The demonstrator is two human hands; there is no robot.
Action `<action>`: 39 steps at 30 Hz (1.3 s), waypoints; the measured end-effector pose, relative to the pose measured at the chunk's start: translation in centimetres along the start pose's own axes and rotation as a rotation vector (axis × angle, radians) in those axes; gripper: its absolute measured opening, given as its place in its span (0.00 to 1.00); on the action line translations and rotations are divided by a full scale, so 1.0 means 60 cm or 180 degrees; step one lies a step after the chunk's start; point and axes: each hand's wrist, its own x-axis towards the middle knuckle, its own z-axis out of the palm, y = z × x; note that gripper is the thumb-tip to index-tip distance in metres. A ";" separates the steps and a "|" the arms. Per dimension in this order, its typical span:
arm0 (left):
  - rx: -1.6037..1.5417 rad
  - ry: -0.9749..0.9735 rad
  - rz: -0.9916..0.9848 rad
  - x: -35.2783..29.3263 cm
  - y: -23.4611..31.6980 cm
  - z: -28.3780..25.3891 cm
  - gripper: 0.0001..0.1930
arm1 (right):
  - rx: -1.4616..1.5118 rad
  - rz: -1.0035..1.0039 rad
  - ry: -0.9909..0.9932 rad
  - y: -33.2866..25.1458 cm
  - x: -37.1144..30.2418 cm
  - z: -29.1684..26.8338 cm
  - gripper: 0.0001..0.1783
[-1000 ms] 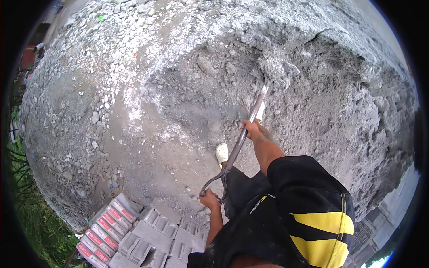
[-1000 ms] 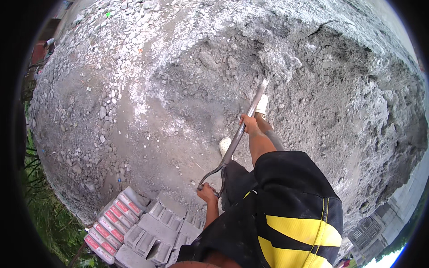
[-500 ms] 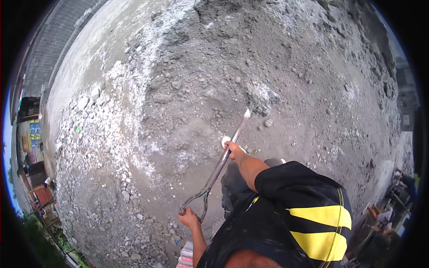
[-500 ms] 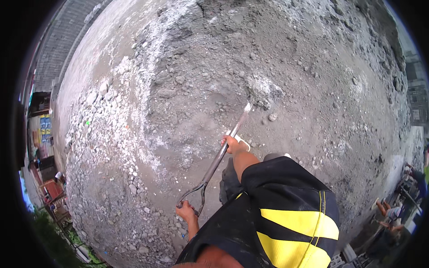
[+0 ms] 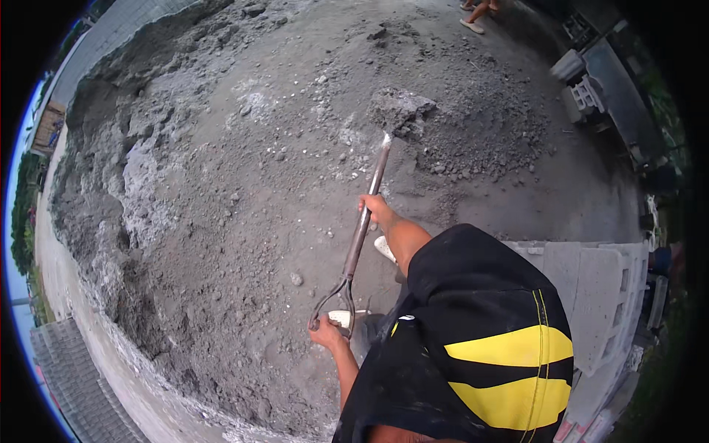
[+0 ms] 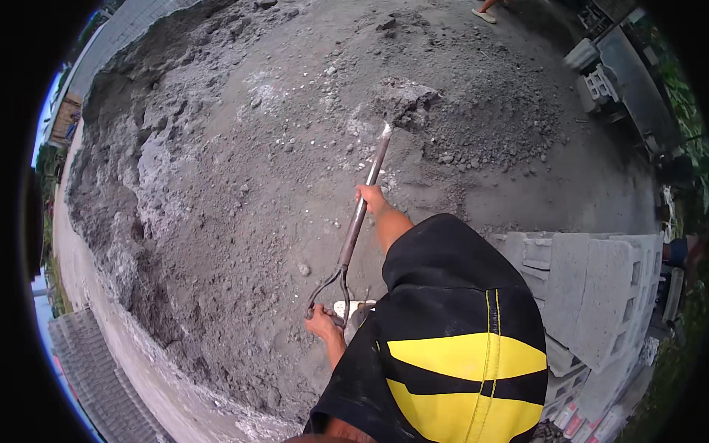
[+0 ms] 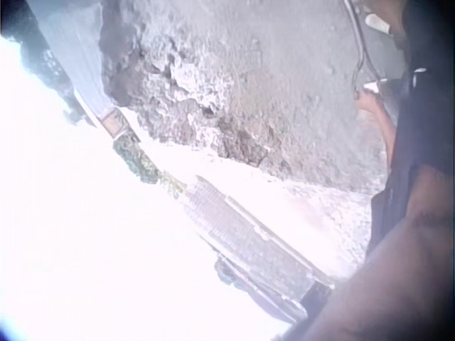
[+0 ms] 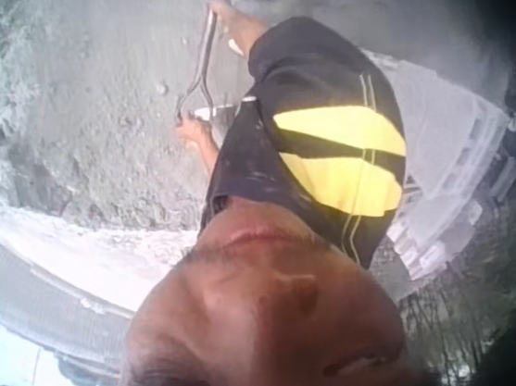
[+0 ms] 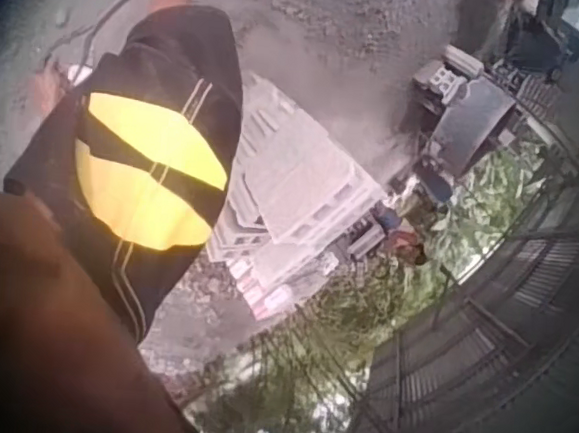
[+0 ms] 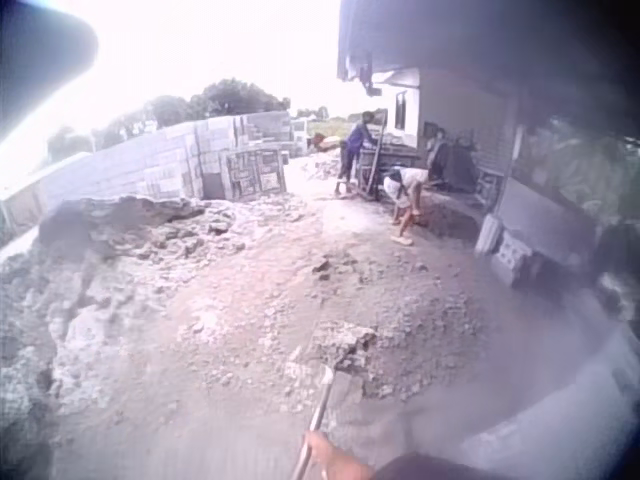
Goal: The person uses a hoe to repeatedly break up and turn over a large pile of wet concrete on the ground. They work around the pile, pulling and folding the material to mix it. The person briefly pauses to wipe the camera lens before resuming mixing.
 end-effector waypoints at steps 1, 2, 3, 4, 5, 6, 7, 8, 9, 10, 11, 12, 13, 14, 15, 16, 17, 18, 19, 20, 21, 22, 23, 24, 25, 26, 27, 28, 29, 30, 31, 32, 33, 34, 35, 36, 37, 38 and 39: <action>-0.0329 -0.0542 -0.0131 0.019 0.020 0.081 0.17 | -0.0391 -0.0357 0.0125 -0.101 0.006 -0.010 0.09; -0.0563 -0.1128 -0.0188 -0.035 0.098 0.194 0.25 | -0.0457 -0.0493 0.0614 -0.196 0.005 -0.028 0.10; -0.0668 -0.1772 -0.0214 -0.092 0.169 0.290 0.28 | 0.0123 -0.0747 0.0808 -0.279 -0.004 -0.042 0.11; -0.0823 -0.2502 -0.0311 -0.147 0.228 0.364 0.29 | 0.0511 -0.0929 0.0669 -0.359 -0.011 -0.062 0.11; -0.0927 -0.3167 -0.0076 -0.210 0.280 0.421 0.30 | 0.0593 -0.0795 0.0553 -0.431 -0.030 -0.082 0.12; -0.0802 -0.3587 -0.0054 -0.283 0.323 0.462 0.30 | 0.0655 -0.0674 0.0432 -0.487 -0.030 -0.133 0.16; -0.0709 -0.3883 0.0008 -0.323 0.354 0.481 0.31 | 0.0754 -0.0339 -0.0039 -0.505 -0.040 -0.148 0.19; -0.0378 -0.4068 0.0199 -0.343 0.366 0.487 0.31 | 0.0911 -0.0245 -0.0095 -0.506 -0.044 -0.156 0.19; -0.0056 -0.4233 0.0391 -0.357 0.369 0.488 0.31 | 0.1053 -0.0147 -0.0153 -0.494 -0.045 -0.167 0.19; 0.0228 -0.4318 0.0585 -0.355 0.360 0.479 0.30 | 0.1406 0.0121 -0.0343 -0.470 -0.039 -0.180 0.18; 0.0342 -0.4255 0.0612 -0.343 0.346 0.464 0.29 | 0.1742 0.0411 -0.0550 -0.430 -0.029 -0.181 0.17; 0.0546 -0.4188 0.0607 -0.314 0.327 0.448 0.29 | 0.1705 0.0444 -0.0321 -0.382 -0.012 -0.185 0.16; 0.0551 -0.3899 0.0503 -0.276 0.310 0.420 0.29 | 0.1626 0.0515 -0.0146 -0.326 0.003 -0.165 0.14; 0.0251 -0.3536 0.0271 -0.227 0.292 0.377 0.28 | 0.1074 0.0545 0.0293 -0.262 0.008 -0.121 0.12; -0.0095 -0.3039 0.0058 -0.192 0.283 0.320 0.27 | 0.0627 0.0942 0.0276 -0.197 0.004 -0.072 0.11; -0.0545 -0.2582 -0.0195 -0.174 0.276 0.262 0.25 | 0.0155 0.0850 0.0141 -0.118 0.001 -0.045 0.10; -0.0895 -0.2089 -0.0315 -0.164 0.274 0.199 0.23 | -0.0386 0.1259 0.0234 -0.042 -0.010 -0.014 0.11; -0.1287 -0.1479 -0.0415 -0.157 0.265 0.119 0.22 | -0.0951 0.1551 -0.0093 0.036 -0.061 0.021 0.12; -0.1589 -0.1193 -0.0300 -0.160 0.251 0.046 0.19 | -0.1524 0.1791 -0.0424 0.090 -0.107 0.049 0.12; -0.1872 -0.0871 -0.0179 -0.176 0.244 -0.015 0.18 | -0.1968 0.1893 -0.0646 0.147 -0.137 0.069 0.12; -0.2171 -0.0511 -0.0059 -0.209 0.236 -0.061 0.16 | -0.2553 0.2144 -0.1373 0.211 -0.161 0.074 0.11; -0.2429 -0.0131 0.0023 -0.242 0.226 -0.095 0.16 | -0.3134 0.2445 -0.2096 0.268 -0.179 0.078 0.11; -0.2699 0.0338 0.0113 -0.277 0.219 -0.126 0.15 | -0.3684 0.2656 -0.2343 0.315 -0.226 0.096 0.11; -0.2985 0.0665 0.0178 -0.306 0.212 -0.149 0.14 | -0.3918 0.2692 -0.2362 0.347 -0.280 0.124 0.11; -0.3455 0.1082 0.0250 -0.329 0.186 -0.167 0.14 | -0.4142 0.2702 -0.2362 0.383 -0.335 0.151 0.12; -0.3872 0.1495 0.0269 -0.340 0.176 -0.175 0.13 | -0.4480 0.2764 -0.2528 0.425 -0.360 0.174 0.12; -0.4264 0.1899 0.0305 -0.349 0.170 -0.188 0.13 | -0.4789 0.2838 -0.2702 0.477 -0.393 0.195 0.12; -0.4746 0.2159 0.0359 -0.348 0.154 -0.203 0.13 | -0.4897 0.2888 -0.2774 0.529 -0.422 0.208 0.12; -0.4908 0.2342 0.0420 -0.339 0.127 -0.224 0.13 | -0.4937 0.2917 -0.2828 0.583 -0.453 0.220 0.11; -0.5202 0.2409 0.0667 -0.321 0.093 -0.245 0.13 | -0.5034 0.2763 -0.2998 0.633 -0.502 0.239 0.11; -0.5485 0.2455 0.0834 -0.317 0.067 -0.253 0.13 | -0.5116 0.2613 -0.3078 0.660 -0.540 0.237 0.11; -0.5583 0.2856 0.0692 -0.298 0.071 -0.272 0.14 | -0.5278 0.2388 -0.3306 0.685 -0.569 0.246 0.12; -0.5747 0.2924 0.0756 -0.266 0.069 -0.297 0.14 | -0.5363 0.2127 -0.3577 0.718 -0.597 0.276 0.12; -0.5903 0.2987 0.0803 -0.232 0.070 -0.322 0.14 | -0.5277 0.1857 -0.3704 0.738 -0.623 0.301 0.16; -0.6020 0.3005 0.0836 -0.188 0.078 -0.355 0.15 | -0.5148 0.1572 -0.3818 0.755 -0.646 0.333 0.20; -0.6100 0.2988 0.0850 -0.138 0.097 -0.388 0.14 | -0.5427 0.1108 -0.4552 0.771 -0.652 0.382 0.18; -0.6215 0.2933 0.0860 -0.082 0.120 -0.424 0.13 | -0.5689 0.0607 -0.5263 0.778 -0.648 0.426 0.18; -0.6173 0.3068 0.0919 -0.027 0.117 -0.466 0.13 | -0.5763 0.0638 -0.5285 0.776 -0.678 0.442 0.18; -0.6204 0.3091 0.1072 0.026 0.106 -0.514 0.13 | -0.6094 -0.0175 -0.6204 0.767 -0.736 0.460 0.19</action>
